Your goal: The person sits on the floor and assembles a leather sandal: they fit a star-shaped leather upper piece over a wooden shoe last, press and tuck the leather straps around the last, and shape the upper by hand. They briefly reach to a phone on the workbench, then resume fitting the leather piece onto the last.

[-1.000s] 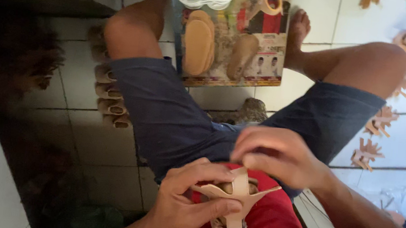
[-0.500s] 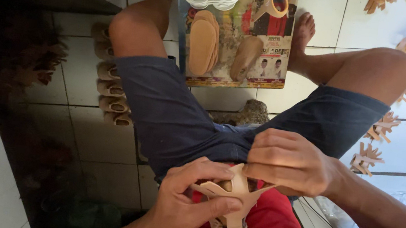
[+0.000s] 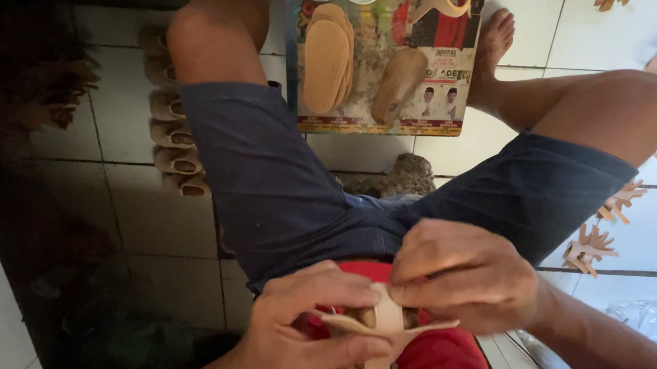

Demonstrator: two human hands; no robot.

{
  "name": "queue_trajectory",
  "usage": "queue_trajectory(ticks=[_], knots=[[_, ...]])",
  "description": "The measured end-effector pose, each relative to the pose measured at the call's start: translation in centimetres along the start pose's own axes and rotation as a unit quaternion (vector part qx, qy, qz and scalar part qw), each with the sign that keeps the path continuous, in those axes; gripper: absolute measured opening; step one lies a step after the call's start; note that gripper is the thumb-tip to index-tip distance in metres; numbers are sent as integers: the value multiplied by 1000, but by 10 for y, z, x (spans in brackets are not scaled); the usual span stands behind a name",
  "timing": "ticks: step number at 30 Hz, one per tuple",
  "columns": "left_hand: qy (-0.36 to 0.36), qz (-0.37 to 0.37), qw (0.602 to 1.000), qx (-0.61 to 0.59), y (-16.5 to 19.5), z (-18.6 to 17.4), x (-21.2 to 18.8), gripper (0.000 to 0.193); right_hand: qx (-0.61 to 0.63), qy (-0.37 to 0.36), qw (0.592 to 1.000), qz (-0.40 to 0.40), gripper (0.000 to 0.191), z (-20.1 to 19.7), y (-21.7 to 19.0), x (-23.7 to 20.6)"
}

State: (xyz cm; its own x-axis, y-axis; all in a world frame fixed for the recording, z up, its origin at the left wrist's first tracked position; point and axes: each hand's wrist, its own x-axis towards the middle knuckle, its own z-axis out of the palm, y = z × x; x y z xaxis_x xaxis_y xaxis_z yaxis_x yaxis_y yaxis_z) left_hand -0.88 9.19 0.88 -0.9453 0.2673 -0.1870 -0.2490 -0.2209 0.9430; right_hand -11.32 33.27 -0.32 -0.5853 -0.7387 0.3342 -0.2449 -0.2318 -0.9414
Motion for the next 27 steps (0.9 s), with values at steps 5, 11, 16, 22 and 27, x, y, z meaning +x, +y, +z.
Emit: queue_trajectory(ticks=[5,11,16,22,27], knots=[[-46,-21,998,22,8,-7,-3,37,65,30,996,60,22,19,-6,-23],[-125,-118,985,18,20,-17,-1,37,113,65,983,126,27,51,-3,-47],[-132,-175,976,19,20,-15,8,39,234,48,937,253,38,52,9,-58],[7,-239,965,-104,7,-9,11,55,484,182,803,297,57,56,22,-63],[31,-239,968,-69,-5,-11,-2,39,461,220,792,335,69,61,20,-66]])
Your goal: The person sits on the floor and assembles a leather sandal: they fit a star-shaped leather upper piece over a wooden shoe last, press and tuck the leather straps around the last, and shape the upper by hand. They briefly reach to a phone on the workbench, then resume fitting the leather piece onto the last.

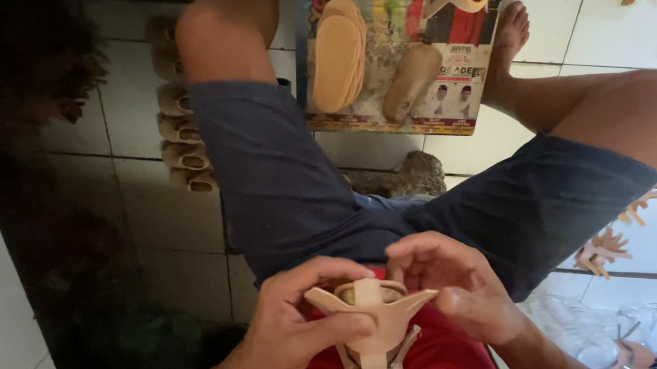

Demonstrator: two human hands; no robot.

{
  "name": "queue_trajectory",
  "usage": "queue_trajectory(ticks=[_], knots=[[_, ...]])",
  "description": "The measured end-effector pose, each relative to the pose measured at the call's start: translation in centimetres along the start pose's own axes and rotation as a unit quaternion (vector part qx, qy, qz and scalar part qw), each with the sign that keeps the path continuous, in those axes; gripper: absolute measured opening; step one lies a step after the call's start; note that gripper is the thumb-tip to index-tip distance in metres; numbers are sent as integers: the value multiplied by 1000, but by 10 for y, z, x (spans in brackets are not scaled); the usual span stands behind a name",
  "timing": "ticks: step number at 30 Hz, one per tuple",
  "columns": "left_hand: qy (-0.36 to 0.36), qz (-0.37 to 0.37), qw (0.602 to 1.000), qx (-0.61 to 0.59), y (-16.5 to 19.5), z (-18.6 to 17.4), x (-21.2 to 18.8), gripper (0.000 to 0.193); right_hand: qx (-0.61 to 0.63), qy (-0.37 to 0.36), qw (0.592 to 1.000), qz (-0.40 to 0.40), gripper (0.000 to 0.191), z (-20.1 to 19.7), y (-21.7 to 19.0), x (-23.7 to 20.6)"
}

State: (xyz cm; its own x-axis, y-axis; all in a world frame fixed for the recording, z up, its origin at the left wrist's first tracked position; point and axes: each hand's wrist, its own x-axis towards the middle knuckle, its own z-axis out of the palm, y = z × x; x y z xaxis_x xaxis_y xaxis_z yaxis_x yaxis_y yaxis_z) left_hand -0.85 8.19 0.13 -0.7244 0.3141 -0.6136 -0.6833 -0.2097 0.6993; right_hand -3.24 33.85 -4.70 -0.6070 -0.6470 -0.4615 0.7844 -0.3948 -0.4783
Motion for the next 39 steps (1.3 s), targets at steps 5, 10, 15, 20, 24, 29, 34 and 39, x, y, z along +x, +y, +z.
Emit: queue_trajectory(ticks=[5,10,15,20,24,29,34,39], knots=[[71,-53,992,-90,-11,1,-7,40,-103,37,994,6,37,3,-7,1],[79,-39,990,-106,-15,-3,-10,42,-191,75,979,2,11,13,-14,9],[102,-18,993,-52,-19,-6,-13,46,-305,72,949,-19,8,20,-23,11],[83,7,995,-62,-20,-6,-16,45,-335,5,941,-52,9,26,-17,7],[61,40,997,-33,-21,-8,-15,45,-264,-48,963,-31,16,22,-6,5],[30,93,995,5,-20,-10,-13,48,-185,-89,977,-62,13,12,8,15],[-33,163,985,39,-16,-10,-14,47,164,-190,961,114,96,15,18,37],[-50,158,984,58,-11,-6,-14,52,212,-303,904,215,118,26,8,60]])
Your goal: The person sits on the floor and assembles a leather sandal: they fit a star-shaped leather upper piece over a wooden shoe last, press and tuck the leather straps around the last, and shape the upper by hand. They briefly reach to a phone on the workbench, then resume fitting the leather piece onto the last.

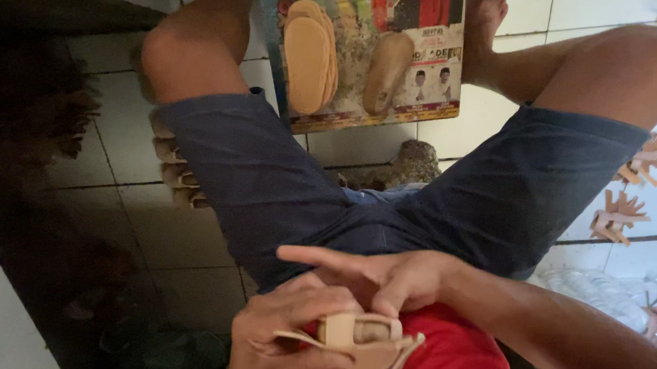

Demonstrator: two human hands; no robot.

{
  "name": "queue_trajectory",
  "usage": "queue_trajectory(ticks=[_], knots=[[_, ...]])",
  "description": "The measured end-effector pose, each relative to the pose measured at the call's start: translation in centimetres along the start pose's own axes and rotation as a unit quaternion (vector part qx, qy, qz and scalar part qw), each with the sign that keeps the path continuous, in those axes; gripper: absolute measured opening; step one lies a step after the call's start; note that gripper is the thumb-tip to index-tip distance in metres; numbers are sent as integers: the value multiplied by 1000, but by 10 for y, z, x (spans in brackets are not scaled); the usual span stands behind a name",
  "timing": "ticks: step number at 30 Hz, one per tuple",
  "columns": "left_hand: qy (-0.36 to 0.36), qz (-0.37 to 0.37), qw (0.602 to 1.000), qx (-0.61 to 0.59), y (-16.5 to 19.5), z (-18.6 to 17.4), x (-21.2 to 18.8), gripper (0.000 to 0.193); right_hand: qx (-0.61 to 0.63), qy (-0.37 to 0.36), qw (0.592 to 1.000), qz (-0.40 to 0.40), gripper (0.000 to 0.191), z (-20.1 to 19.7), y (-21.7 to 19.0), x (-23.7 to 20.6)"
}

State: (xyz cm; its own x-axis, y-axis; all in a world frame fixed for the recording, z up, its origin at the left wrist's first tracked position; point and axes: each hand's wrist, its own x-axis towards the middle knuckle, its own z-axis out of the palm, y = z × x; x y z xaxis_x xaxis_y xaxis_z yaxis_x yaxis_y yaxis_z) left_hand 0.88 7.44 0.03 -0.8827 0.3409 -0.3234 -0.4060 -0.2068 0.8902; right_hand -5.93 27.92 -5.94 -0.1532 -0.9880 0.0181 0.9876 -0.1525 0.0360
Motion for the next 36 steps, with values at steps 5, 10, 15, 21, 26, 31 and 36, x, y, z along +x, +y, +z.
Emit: queue_trajectory(ticks=[5,10,15,21,26,31,36], knots=[[76,-42,996,-15,2,6,8,44,-303,271,908,-98,65,40,-31,-44],[63,-82,994,-23,5,5,13,43,-571,326,737,-158,25,69,-31,-60],[57,-52,997,-13,8,5,16,43,-541,370,749,-100,9,69,-40,-50],[44,-48,998,23,10,3,17,48,-455,322,829,-41,17,57,-35,-44],[13,-23,999,48,16,3,21,45,-460,307,833,6,21,56,-30,-51],[-61,35,991,113,30,3,27,40,-244,214,946,-5,51,46,-32,-44],[-114,58,978,164,39,9,22,33,-122,111,986,13,102,34,-28,-36]])
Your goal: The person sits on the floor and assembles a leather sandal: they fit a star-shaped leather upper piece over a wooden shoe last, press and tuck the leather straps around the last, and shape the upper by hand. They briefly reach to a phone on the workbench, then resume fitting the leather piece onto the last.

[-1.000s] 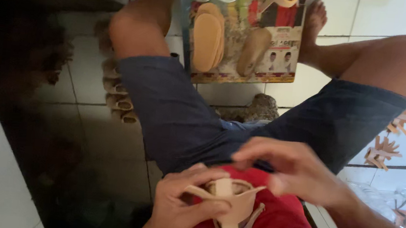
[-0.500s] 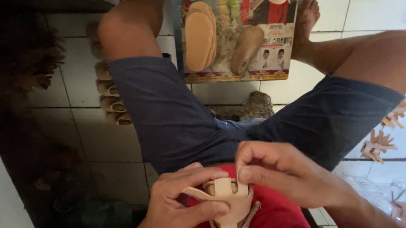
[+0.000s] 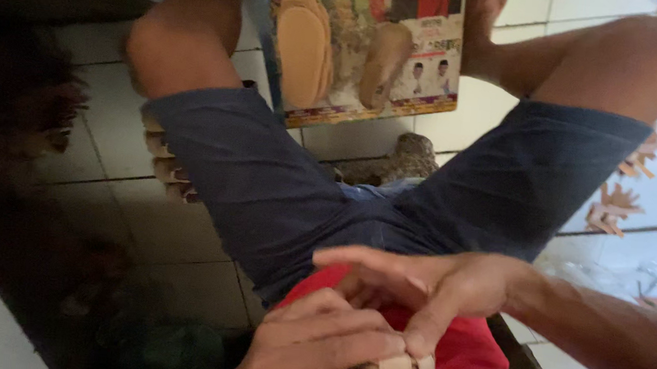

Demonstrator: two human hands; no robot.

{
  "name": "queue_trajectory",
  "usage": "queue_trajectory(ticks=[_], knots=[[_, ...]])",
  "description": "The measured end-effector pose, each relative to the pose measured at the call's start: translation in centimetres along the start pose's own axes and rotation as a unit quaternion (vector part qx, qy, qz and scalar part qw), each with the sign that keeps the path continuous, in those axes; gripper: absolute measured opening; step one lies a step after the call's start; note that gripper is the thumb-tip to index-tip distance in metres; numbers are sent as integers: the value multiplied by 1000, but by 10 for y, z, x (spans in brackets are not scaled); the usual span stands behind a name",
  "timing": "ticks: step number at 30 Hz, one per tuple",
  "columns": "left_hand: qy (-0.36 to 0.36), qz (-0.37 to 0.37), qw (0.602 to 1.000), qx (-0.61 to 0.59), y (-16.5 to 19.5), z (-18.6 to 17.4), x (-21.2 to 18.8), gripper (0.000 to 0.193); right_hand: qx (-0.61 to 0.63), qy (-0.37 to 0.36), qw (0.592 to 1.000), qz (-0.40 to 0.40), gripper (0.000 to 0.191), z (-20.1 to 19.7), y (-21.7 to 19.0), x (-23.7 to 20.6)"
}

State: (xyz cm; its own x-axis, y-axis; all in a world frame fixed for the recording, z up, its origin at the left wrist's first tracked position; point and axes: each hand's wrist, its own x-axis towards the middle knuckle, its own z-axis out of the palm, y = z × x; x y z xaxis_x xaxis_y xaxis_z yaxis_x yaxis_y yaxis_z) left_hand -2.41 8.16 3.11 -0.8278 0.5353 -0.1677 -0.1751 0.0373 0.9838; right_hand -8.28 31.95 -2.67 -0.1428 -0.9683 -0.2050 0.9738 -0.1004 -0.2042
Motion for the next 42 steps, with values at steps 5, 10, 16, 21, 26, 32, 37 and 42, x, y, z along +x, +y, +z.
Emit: queue_trajectory(ticks=[5,10,16,21,26,32,37,42], knots=[[143,-257,930,-222,-17,12,3,73,-159,288,938,-105,102,13,5,-26],[176,-220,907,-314,-33,23,12,92,-346,350,849,-193,85,35,25,-35],[132,-201,905,-353,-31,18,4,38,-414,367,816,-167,47,24,27,-44],[143,-174,911,-346,-36,16,-2,15,-300,345,866,-202,45,8,39,-48],[70,-166,913,-366,-60,18,-7,16,-311,295,867,-255,47,4,44,-50],[-178,-158,713,-659,-96,22,25,74,-365,251,865,-238,49,11,42,-56],[-237,-166,741,-606,-94,8,51,91,-293,223,885,-285,60,16,44,-51],[-32,-200,901,-384,-42,-28,26,42,-269,283,883,-262,90,17,46,-40]])
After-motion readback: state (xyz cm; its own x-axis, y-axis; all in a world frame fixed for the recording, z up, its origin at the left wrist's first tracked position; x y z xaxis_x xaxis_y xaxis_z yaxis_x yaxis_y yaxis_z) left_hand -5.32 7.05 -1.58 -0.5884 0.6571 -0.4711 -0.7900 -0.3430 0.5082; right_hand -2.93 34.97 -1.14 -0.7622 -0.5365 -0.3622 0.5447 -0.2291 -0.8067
